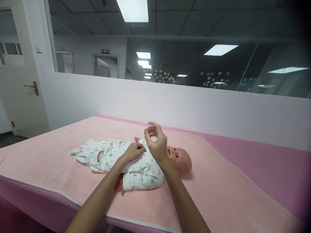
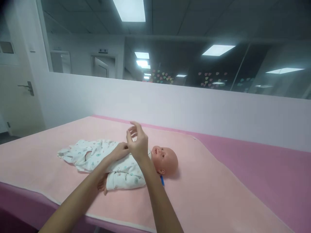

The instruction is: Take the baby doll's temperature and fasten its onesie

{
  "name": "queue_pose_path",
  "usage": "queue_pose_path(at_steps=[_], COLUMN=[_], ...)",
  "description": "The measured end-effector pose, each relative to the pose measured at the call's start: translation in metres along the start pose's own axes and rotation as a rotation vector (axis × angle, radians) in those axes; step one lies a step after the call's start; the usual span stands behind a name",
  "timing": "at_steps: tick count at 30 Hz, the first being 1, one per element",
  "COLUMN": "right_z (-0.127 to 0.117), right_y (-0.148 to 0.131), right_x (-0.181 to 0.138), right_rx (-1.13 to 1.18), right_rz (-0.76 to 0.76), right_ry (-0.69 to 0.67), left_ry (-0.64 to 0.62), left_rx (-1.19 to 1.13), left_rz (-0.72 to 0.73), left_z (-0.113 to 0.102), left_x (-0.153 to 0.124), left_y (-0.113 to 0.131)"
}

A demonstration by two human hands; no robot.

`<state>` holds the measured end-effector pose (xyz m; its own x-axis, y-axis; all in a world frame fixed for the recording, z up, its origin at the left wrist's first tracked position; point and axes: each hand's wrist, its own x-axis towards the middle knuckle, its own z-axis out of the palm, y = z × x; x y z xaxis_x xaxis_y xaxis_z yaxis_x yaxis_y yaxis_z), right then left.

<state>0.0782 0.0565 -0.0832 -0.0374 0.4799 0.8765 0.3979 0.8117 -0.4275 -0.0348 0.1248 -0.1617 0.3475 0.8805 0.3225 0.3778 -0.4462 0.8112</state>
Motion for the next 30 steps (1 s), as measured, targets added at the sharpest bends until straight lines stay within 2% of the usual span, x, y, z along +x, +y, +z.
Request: queue_pose_path(at_steps=[3,6,12,19,30], right_z=[0.016,0.022,0.020,0.016,0.016], right_y=[0.054,0.078,0.081,0.079,0.083], right_x=[-0.032,-0.055,-0.067,-0.074,-0.074], right_rx=[-0.193,-0.344,-0.422,-0.414,-0.395], right_rz=[0.167,0.176,0.075,0.023,0.032], right_ry=[-0.133,-0.213,-0.138,-0.029,-0.243], left_ry=[-0.068,-0.127,-0.184,-0.246,-0.368], left_rx=[-0.061,-0.129,-0.234,-0.160,-0.160], left_rz=[-0.004,0.008,0.049,0.084,0.108], left_z=[-0.010,-0.012,-0.008,-0.012,-0.018], left_x=[-0.003,-0.006,-0.008,-0.010,-0.012], left_y=[-0.003,-0.004,-0.004,-0.002,0.001])
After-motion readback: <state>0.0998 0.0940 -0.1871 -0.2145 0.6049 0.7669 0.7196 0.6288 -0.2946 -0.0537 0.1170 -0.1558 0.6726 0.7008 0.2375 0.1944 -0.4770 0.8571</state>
